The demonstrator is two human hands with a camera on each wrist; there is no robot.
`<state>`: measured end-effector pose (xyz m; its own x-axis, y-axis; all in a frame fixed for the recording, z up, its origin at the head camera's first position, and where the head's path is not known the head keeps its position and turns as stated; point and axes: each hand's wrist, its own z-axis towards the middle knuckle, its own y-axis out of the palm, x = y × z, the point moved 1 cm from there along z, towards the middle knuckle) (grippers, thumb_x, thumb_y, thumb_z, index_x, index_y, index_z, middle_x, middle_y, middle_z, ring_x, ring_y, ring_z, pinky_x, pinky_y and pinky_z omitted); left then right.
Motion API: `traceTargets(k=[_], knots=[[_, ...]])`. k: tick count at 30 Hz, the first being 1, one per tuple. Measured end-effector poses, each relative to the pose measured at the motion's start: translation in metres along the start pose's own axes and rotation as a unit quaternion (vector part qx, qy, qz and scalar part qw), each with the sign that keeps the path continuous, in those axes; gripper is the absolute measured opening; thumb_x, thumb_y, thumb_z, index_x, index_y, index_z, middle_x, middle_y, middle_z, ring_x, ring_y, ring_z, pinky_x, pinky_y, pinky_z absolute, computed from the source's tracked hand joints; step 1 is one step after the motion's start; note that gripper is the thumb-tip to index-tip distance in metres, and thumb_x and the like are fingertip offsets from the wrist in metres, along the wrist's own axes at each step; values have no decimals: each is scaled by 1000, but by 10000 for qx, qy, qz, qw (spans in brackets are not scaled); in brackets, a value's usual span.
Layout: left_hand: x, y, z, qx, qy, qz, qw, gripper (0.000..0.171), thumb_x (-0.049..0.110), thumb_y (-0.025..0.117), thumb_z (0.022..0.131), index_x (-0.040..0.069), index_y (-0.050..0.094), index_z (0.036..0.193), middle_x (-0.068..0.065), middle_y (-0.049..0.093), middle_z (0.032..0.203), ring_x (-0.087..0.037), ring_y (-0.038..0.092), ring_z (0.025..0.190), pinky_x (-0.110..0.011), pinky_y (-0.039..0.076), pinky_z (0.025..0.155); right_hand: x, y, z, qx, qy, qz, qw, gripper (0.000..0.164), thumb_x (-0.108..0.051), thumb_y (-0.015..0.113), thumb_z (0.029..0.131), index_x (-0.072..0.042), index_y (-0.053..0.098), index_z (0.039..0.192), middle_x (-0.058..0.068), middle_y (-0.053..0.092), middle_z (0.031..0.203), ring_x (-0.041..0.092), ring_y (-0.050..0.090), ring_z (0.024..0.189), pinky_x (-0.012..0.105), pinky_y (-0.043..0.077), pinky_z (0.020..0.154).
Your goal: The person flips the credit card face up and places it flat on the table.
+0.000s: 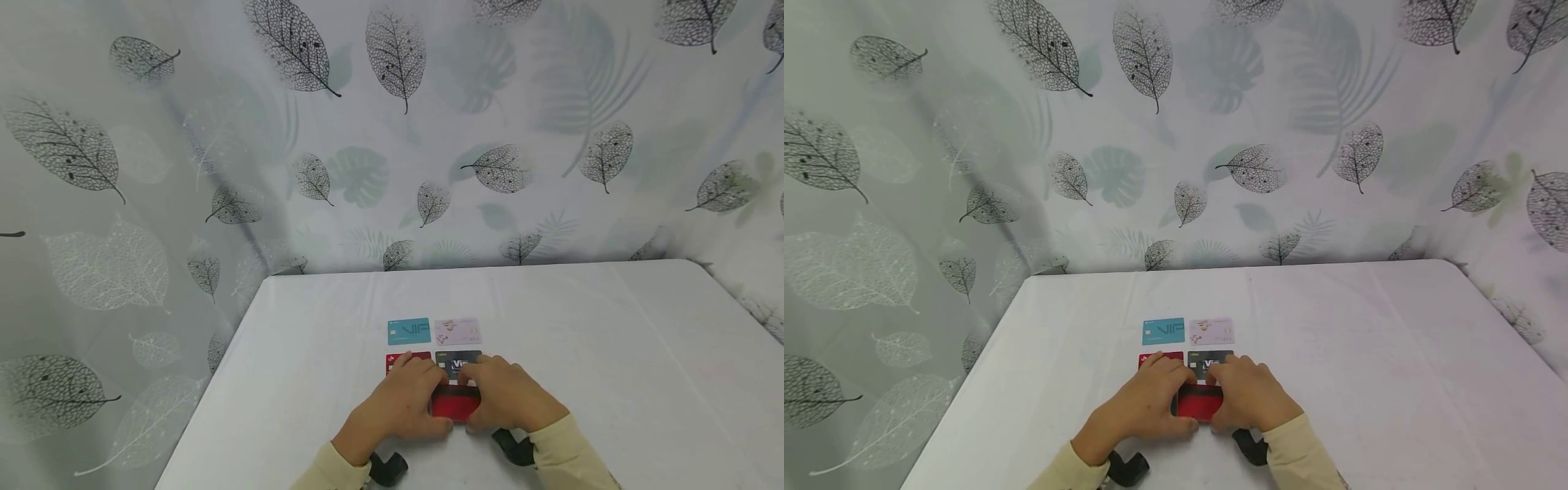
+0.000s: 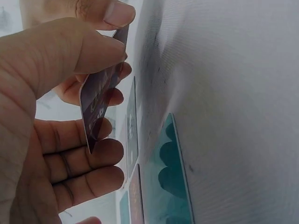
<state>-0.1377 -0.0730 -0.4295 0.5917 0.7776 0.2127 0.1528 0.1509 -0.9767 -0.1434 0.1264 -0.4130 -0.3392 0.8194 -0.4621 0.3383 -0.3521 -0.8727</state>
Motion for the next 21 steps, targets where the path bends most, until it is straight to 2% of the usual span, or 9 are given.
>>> traceTargets(k=[7,14,17,21], knots=[[-3,-5,-2,100,65,-163,9998,55,50,81,82,20,65,124,10,67,118,-11,56,119,-51,33,122,-1,1,1,-118,36,223,9997,46,-24,96,60,-20,69,97,-5,62,88,19,55,81,42,51,70],[-7,-8,-3,307,228,-410,9984,49,46,83,82,20,64,120,11,65,111,-5,56,110,-53,37,119,-3,1,1,-73,-195,366,9991,43,-24,93,62,-17,69,97,-5,64,86,17,56,80,41,51,68],[-8,-9,-3,358,283,-553,9974,48,45,82,82,20,64,120,12,64,111,-4,56,108,-52,37,120,-2,1,1,-104,-246,490,9984,42,-24,92,63,-16,69,97,-4,64,83,17,56,78,41,51,68],[-10,-8,-2,436,398,-777,9952,48,45,82,84,20,63,121,12,65,112,-2,55,105,-43,39,118,-3,1,0,-193,-236,631,9975,40,-22,91,65,-14,69,98,-5,63,80,17,56,75,40,50,66]])
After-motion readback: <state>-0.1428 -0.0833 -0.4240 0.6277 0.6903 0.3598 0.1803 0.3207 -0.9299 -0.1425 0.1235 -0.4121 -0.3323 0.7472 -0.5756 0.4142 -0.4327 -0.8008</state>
